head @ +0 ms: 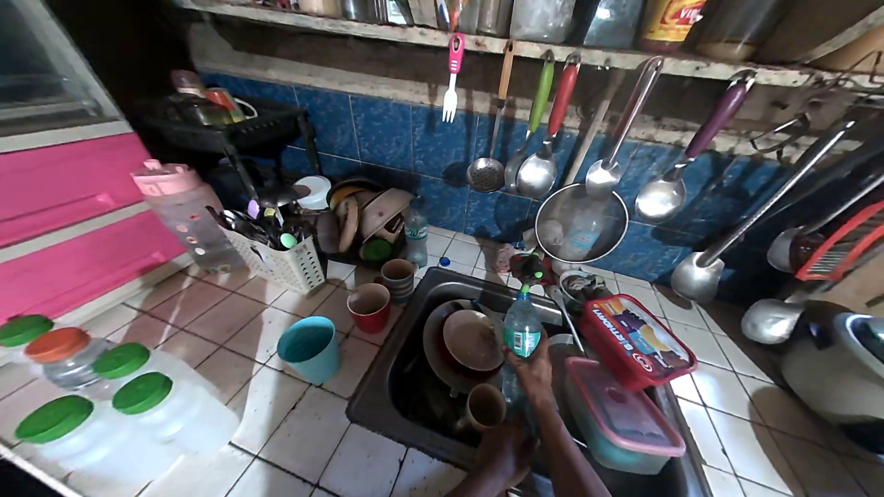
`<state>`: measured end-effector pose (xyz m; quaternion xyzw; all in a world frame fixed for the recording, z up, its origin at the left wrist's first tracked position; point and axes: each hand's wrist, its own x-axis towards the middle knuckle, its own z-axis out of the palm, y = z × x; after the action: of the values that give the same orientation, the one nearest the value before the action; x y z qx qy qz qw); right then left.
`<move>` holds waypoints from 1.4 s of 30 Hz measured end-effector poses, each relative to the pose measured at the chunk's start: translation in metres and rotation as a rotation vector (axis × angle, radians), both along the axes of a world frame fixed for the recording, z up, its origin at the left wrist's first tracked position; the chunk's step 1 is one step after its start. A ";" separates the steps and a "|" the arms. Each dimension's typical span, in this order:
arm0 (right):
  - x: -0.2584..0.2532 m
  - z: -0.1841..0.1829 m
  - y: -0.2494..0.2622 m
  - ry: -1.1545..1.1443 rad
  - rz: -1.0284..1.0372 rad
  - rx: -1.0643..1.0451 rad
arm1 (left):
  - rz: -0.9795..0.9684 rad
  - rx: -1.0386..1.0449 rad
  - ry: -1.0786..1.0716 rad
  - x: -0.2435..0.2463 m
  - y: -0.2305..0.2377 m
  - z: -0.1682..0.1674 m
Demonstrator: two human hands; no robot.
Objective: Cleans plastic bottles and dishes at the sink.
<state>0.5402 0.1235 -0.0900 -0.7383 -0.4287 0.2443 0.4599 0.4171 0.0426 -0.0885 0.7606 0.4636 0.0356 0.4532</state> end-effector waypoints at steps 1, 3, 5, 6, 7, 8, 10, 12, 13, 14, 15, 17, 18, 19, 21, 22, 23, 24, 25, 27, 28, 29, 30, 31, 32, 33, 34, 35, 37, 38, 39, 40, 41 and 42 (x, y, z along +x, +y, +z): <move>0.000 -0.001 0.000 0.005 -0.002 0.003 | 0.001 0.001 0.006 0.000 0.000 0.000; 0.000 -0.001 0.001 0.007 -0.002 0.010 | 0.007 0.006 0.002 0.000 0.000 -0.001; 0.000 0.000 0.001 -0.002 -0.004 0.004 | 0.012 0.005 -0.011 0.000 0.000 0.000; 0.000 0.002 0.001 -0.006 -0.007 -0.001 | 0.013 0.006 -0.018 -0.001 0.000 0.001; -0.001 0.004 0.000 -0.001 -0.006 -0.003 | 0.013 0.019 -0.031 -0.002 -0.001 0.002; -0.001 0.005 -0.001 0.019 -0.002 -0.001 | 0.013 0.038 -0.055 -0.004 -0.002 0.001; 0.001 0.005 -0.003 0.072 0.022 0.014 | -0.013 0.108 -0.133 -0.010 -0.006 -0.001; 0.004 0.006 -0.004 0.099 0.056 0.030 | -0.077 0.101 -0.106 -0.015 -0.008 0.009; 0.005 0.007 -0.005 0.102 0.071 0.027 | -0.096 0.070 -0.073 -0.017 -0.009 0.017; 0.005 0.008 -0.006 0.100 0.081 0.030 | -0.096 0.049 -0.086 -0.019 -0.010 0.021; 0.005 0.008 -0.007 0.102 0.088 0.040 | -0.080 0.042 -0.128 -0.021 -0.010 0.023; 0.004 0.009 -0.011 0.137 0.089 0.067 | 0.002 0.060 -0.289 -0.026 -0.011 0.031; 0.004 0.009 -0.014 0.163 0.093 0.082 | 0.065 0.085 -0.380 -0.030 -0.011 0.038; 0.005 0.008 -0.017 0.185 0.099 0.101 | 0.126 0.128 -0.450 -0.035 -0.007 0.045; 0.005 0.007 -0.026 0.205 0.113 0.164 | 0.210 0.241 -0.557 -0.046 0.007 0.059; 0.004 0.009 -0.032 0.192 0.125 0.208 | 0.227 0.301 -0.613 -0.051 0.017 0.067; 0.004 0.014 -0.038 0.162 0.133 0.250 | 0.230 0.368 -0.672 -0.055 0.027 0.074; 0.004 0.020 -0.044 0.125 0.147 0.290 | 0.214 0.428 -0.714 -0.058 0.036 0.086; 0.004 0.028 -0.050 0.098 0.164 0.330 | 0.194 0.479 -0.735 -0.061 0.043 0.101; 0.001 0.050 -0.061 0.071 0.220 0.403 | 0.159 0.593 -0.761 -0.064 0.052 0.133; -0.001 0.063 -0.067 0.053 0.260 0.430 | 0.148 0.643 -0.785 -0.065 0.053 0.147; -0.003 0.076 -0.072 0.033 0.302 0.449 | 0.135 0.695 -0.823 -0.067 0.055 0.160; -0.006 0.088 -0.077 -0.010 0.334 0.463 | 0.125 0.737 -0.854 -0.069 0.054 0.173; -0.010 0.099 -0.081 -0.058 0.358 0.473 | 0.117 0.770 -0.874 -0.072 0.053 0.184; -0.015 0.109 -0.086 -0.089 0.383 0.474 | 0.112 0.811 -0.895 -0.076 0.051 0.193; -0.022 0.117 -0.090 -0.100 0.409 0.477 | 0.107 0.849 -0.899 -0.081 0.048 0.200; -0.031 0.123 -0.095 -0.093 0.426 0.473 | 0.102 0.876 -0.880 -0.089 0.045 0.205; -0.041 0.127 -0.099 -0.068 0.448 0.467 | 0.103 0.895 -0.856 -0.097 0.041 0.209; -0.064 0.130 -0.107 -0.013 0.489 0.457 | 0.120 0.908 -0.793 -0.119 0.034 0.215; -0.077 0.129 -0.109 0.029 0.511 0.447 | 0.125 0.882 -0.734 -0.132 0.029 0.219; -0.090 0.128 -0.111 0.070 0.531 0.425 | 0.134 0.858 -0.669 -0.147 0.025 0.222; -0.104 0.123 -0.111 0.097 0.549 0.423 | 0.143 0.842 -0.603 -0.162 0.022 0.226; -0.119 0.118 -0.110 0.121 0.580 0.433 | 0.148 0.835 -0.536 -0.178 0.019 0.229; -0.134 0.114 -0.110 0.144 0.604 0.432 | 0.149 0.831 -0.469 -0.195 0.017 0.233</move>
<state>0.4062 0.0138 0.0237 -0.4454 -0.6352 0.3242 0.5413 0.2220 0.0592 0.1443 0.8134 0.3488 0.4205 0.1996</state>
